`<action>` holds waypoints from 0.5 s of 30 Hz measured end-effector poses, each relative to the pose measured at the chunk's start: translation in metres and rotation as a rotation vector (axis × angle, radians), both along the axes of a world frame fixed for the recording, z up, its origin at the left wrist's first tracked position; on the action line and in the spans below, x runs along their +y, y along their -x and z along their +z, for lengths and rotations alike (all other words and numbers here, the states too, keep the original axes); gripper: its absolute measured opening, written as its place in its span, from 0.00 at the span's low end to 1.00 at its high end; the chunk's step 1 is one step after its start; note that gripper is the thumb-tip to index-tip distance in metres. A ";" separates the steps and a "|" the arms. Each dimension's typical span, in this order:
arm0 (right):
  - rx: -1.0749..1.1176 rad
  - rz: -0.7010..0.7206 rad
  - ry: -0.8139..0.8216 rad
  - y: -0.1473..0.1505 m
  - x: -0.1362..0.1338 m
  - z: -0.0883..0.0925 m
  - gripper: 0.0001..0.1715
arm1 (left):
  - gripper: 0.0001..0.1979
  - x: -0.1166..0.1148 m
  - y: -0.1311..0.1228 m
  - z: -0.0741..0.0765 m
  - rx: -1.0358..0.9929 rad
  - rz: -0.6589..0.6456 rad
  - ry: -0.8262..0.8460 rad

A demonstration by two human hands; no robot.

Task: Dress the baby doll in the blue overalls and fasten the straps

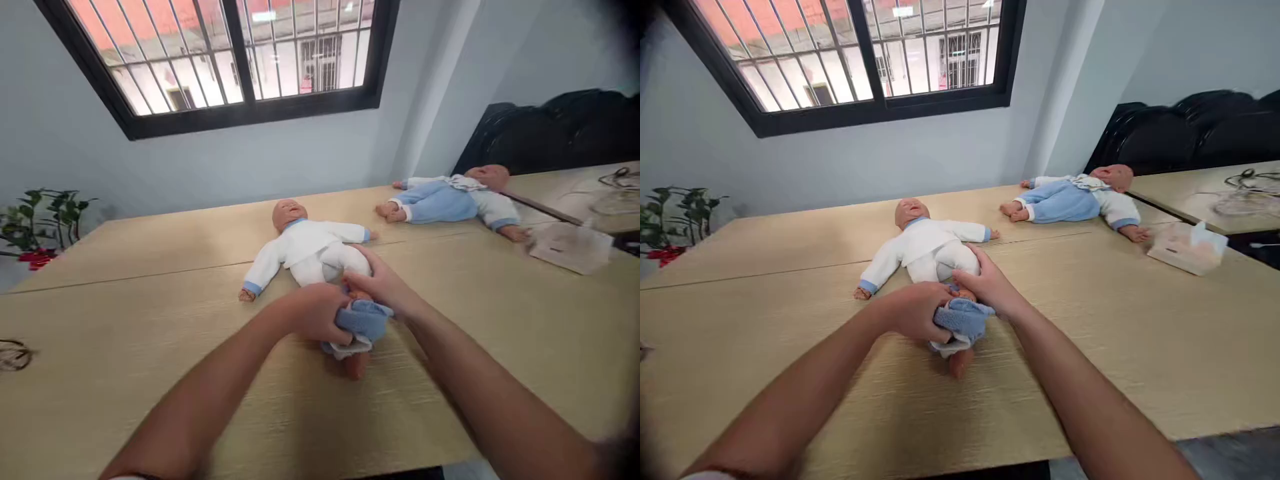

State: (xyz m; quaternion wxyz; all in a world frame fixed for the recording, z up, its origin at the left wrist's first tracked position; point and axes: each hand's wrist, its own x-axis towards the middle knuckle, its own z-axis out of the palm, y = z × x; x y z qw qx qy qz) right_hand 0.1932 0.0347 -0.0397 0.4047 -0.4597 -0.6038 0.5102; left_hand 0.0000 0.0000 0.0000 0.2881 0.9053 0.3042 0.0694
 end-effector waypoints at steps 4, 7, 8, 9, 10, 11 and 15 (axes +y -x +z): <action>0.011 -0.070 -0.079 -0.002 0.004 -0.011 0.46 | 0.07 0.006 0.002 0.000 -0.110 0.172 -0.170; 0.118 -0.081 -0.069 -0.001 0.000 -0.015 0.48 | 0.15 0.011 0.002 -0.008 -0.293 0.323 -0.281; 0.175 -0.075 -0.021 0.000 -0.001 -0.014 0.48 | 0.21 0.013 0.001 -0.012 -0.367 0.380 -0.322; 0.239 -0.068 0.042 0.001 -0.003 -0.013 0.46 | 0.25 0.015 0.001 -0.017 -0.444 0.433 -0.379; 0.306 -0.063 0.108 0.001 -0.005 -0.012 0.44 | 0.27 0.016 0.002 -0.020 -0.516 0.468 -0.456; 0.367 -0.058 0.167 0.002 -0.006 -0.009 0.41 | 0.25 0.018 0.003 -0.023 -0.569 0.465 -0.549; 0.510 0.010 0.204 0.008 -0.010 0.002 0.38 | 0.15 0.021 0.007 -0.026 -0.587 0.128 -0.876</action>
